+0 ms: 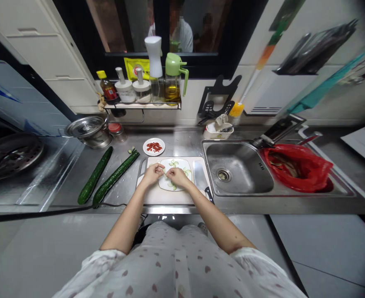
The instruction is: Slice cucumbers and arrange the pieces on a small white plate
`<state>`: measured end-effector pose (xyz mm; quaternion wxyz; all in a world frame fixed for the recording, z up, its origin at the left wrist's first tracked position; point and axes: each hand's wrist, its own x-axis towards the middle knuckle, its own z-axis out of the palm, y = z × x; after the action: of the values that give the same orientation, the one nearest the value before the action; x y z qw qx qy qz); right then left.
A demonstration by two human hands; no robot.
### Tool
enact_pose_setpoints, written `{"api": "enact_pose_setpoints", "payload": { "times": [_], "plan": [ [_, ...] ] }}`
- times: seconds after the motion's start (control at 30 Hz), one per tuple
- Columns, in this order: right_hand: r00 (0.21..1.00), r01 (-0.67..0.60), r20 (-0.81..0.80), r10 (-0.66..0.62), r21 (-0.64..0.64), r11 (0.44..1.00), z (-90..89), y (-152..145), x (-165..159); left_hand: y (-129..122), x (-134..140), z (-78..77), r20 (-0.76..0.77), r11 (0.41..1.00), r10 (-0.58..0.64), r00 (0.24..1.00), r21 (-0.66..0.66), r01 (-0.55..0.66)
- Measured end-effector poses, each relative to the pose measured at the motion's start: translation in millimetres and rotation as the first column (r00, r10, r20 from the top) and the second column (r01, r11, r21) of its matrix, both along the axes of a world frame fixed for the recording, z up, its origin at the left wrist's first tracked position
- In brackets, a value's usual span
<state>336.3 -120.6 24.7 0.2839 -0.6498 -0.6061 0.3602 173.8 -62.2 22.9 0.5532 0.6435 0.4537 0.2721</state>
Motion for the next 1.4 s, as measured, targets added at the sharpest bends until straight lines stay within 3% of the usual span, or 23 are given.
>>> {"api": "enact_pose_setpoints", "payload": {
  "times": [0.23, 0.5, 0.87, 1.4],
  "plan": [
    [0.942, -0.021, 0.328, 0.066, -0.139, 0.99, -4.9, 13, -9, 8, 4, -10.5, -0.38, 0.984, 0.015, 0.925, 0.172, 0.054],
    [0.876, -0.035, 0.472, 0.097, -0.137, 0.99, -12.0, 18, -15, 12, 10, -9.6, -0.552, 0.949, 0.025, 0.833, 0.276, 0.155],
    [0.77, -0.143, 0.615, 0.168, -0.09, 0.986, -5.6, 1, -21, 10, 9, -20.0, -0.611, 0.928, 0.043, 0.791, 0.319, 0.195],
    [0.74, -0.142, 0.642, 0.201, -0.143, 0.979, -3.1, 5, -21, 9, 8, -18.5, -0.585, 0.936, 0.092, 0.806, 0.327, 0.13]
  ]
}}
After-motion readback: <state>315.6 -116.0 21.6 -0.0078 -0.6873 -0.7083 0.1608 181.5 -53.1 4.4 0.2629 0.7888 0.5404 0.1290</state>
